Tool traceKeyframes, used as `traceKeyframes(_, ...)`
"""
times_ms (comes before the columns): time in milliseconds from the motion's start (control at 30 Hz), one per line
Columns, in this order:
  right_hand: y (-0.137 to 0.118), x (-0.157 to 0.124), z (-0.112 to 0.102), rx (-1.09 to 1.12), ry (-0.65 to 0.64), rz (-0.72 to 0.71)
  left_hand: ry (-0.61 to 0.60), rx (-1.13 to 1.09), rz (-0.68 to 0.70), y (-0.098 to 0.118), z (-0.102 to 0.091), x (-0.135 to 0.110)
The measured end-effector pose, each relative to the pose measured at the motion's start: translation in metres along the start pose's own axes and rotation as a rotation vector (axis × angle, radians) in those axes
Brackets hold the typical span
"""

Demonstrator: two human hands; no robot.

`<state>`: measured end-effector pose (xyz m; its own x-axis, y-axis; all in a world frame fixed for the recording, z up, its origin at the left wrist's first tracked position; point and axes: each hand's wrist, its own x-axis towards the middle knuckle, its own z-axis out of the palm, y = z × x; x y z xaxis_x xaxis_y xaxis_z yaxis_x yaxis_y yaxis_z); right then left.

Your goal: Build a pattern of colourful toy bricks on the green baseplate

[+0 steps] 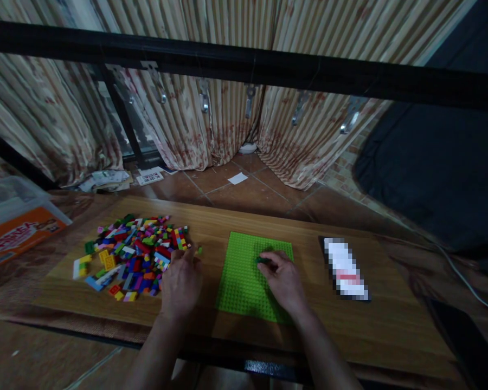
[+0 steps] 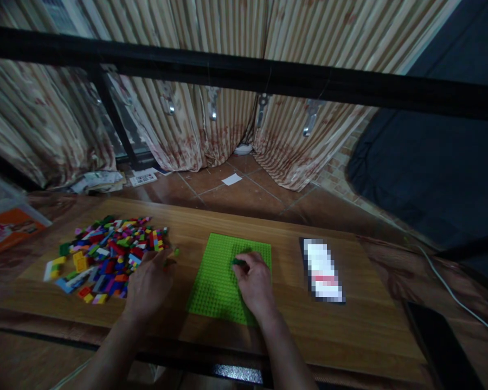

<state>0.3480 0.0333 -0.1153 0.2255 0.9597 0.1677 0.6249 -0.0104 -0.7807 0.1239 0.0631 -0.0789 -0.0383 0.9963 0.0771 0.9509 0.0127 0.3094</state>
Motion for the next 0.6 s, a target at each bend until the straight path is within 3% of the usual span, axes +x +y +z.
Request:
traceKeyframes(133, -0.001, -0.002, 0.002, -0.069, -0.041, -0.025, 0.038, -0.037, 0.053, 0.015, 0.005, -0.004)
traceKeyframes(400, -0.003, -0.002, -0.001, -0.177, -0.038, -0.076, -0.064, -0.108, 0.304, 0.046, 0.039, -0.027)
traceKeyframes(600, 0.001, -0.004, -0.004, -0.159, -0.060, -0.119, -0.147, -0.109, 0.255, 0.049, 0.043, -0.044)
